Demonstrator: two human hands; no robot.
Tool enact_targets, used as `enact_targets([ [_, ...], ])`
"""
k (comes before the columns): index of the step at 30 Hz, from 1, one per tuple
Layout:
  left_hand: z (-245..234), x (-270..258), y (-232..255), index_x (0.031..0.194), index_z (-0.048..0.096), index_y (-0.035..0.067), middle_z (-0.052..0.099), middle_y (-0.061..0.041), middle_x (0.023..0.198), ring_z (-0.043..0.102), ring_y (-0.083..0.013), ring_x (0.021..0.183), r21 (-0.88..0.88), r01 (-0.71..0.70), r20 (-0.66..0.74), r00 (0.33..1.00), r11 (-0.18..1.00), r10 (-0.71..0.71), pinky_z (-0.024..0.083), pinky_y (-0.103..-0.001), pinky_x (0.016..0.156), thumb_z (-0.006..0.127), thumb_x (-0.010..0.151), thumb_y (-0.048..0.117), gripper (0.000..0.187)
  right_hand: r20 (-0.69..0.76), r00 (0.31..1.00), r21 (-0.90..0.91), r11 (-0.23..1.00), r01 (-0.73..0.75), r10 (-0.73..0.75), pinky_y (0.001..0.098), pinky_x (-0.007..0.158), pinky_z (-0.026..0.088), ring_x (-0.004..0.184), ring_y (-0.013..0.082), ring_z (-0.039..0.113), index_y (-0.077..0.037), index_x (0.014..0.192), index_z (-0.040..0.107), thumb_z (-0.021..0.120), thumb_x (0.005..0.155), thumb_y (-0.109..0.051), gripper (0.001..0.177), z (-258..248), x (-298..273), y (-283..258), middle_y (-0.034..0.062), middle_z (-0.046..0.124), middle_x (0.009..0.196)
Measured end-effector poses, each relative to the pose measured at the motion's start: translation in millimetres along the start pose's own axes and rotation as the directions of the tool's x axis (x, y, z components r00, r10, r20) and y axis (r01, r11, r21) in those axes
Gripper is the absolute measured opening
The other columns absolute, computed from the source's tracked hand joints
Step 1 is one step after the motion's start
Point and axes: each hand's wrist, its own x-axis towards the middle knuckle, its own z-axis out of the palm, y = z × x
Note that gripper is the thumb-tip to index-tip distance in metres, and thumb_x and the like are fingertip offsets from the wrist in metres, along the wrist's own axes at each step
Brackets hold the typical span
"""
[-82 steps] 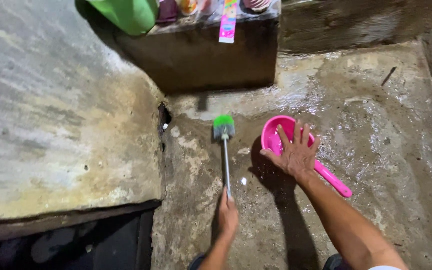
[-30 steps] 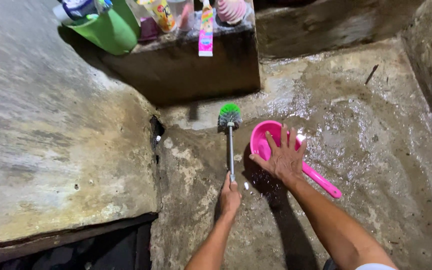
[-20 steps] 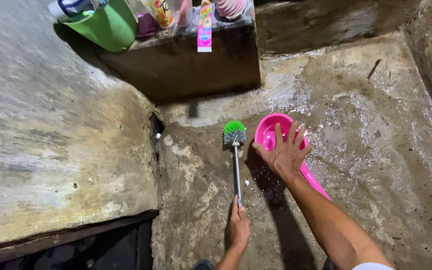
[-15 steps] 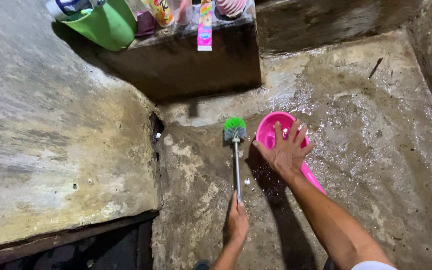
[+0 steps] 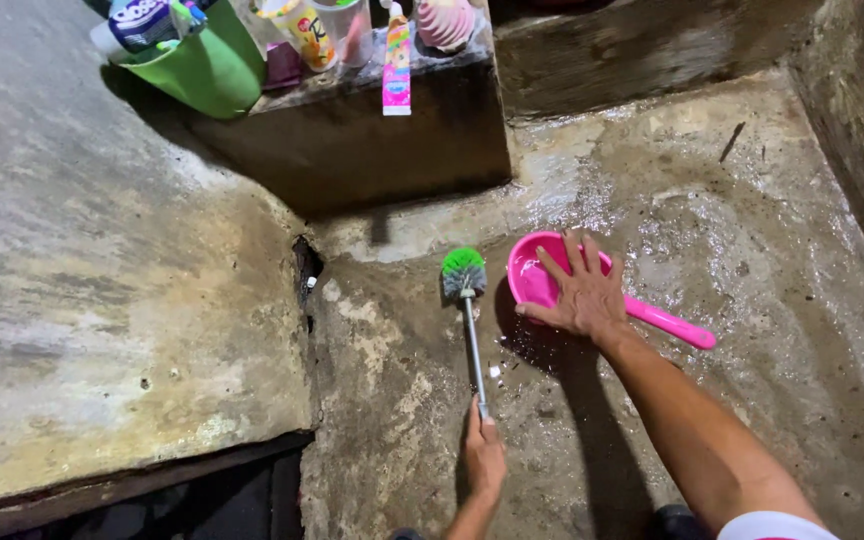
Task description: The person repeatedly scrubs a small area of a concrete floor using a long-handled brush and pours water from a pink scoop to aid cleaning. The person continues scrubbing the same spot throughout the clip.
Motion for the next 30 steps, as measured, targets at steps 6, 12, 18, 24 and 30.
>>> enact_targets([
  [6,-25.1,-11.1,71.6,0.164,0.022,0.037,0.056,0.004,0.076,0.040,-0.0058,0.047,0.008,-0.048,0.025,0.999,0.999,0.048,0.032,-0.020,0.037,0.026,0.111,0.039,0.054,0.033,0.995,0.056,0.994,-0.094,0.093,0.0619,0.119,0.021,0.160,0.0349,0.010,-0.037,0.167,0.011,0.002,0.066,-0.107,0.123,-10.3,-3.9,-9.7,0.0095,0.002,0.177],
  [12,-13.5,101.9,45.7,0.165,0.026,0.037,0.066,-0.003,0.086,0.045,-0.0088,0.052,-0.199,-0.133,-0.010,0.991,0.971,0.134,0.036,-0.023,0.038,0.035,0.110,0.035,0.056,0.022,0.884,0.375,0.816,-0.441,0.467,0.0794,0.119,0.005,0.161,0.0452,-0.006,-0.034,0.167,0.000,0.011,0.065,-0.106,0.125,21.0,-1.4,-31.1,0.0110,-0.015,0.175],
  [18,-8.9,8.1,13.1,0.163,0.027,0.037,0.061,0.003,0.083,0.040,-0.0063,0.047,-0.024,-0.029,-0.003,1.000,0.999,0.029,0.032,-0.021,0.034,0.032,0.109,0.038,0.055,0.024,0.888,0.292,0.847,-0.445,0.458,0.0769,0.119,0.007,0.159,0.0481,0.003,-0.034,0.167,0.001,0.006,0.068,-0.106,0.122,16.4,1.0,-26.6,0.0165,-0.007,0.175],
  [24,-1.5,23.1,9.8,0.163,0.026,0.036,0.059,0.004,0.079,0.042,-0.0059,0.050,-0.003,-0.072,0.020,0.997,0.997,0.072,0.035,-0.021,0.039,0.029,0.107,0.043,0.057,0.135,0.876,0.264,0.835,-0.483,0.464,0.0799,0.117,0.004,0.159,0.0475,-0.006,-0.037,0.167,0.010,0.008,0.064,-0.108,0.125,4.1,3.7,-26.4,0.0145,-0.010,0.175],
  [30,-24.4,68.5,62.4,0.159,0.041,0.036,0.069,-0.004,0.069,0.074,-0.0231,0.074,-0.011,-0.215,-0.072,0.974,0.977,0.213,0.053,-0.036,0.069,0.041,0.105,0.036,0.054,-0.085,0.914,0.276,0.891,-0.361,0.397,0.0838,0.105,0.021,0.153,0.0542,0.024,-0.029,0.163,0.044,0.037,0.086,-0.098,0.103,4.5,-1.4,-24.6,0.0288,0.025,0.171],
])
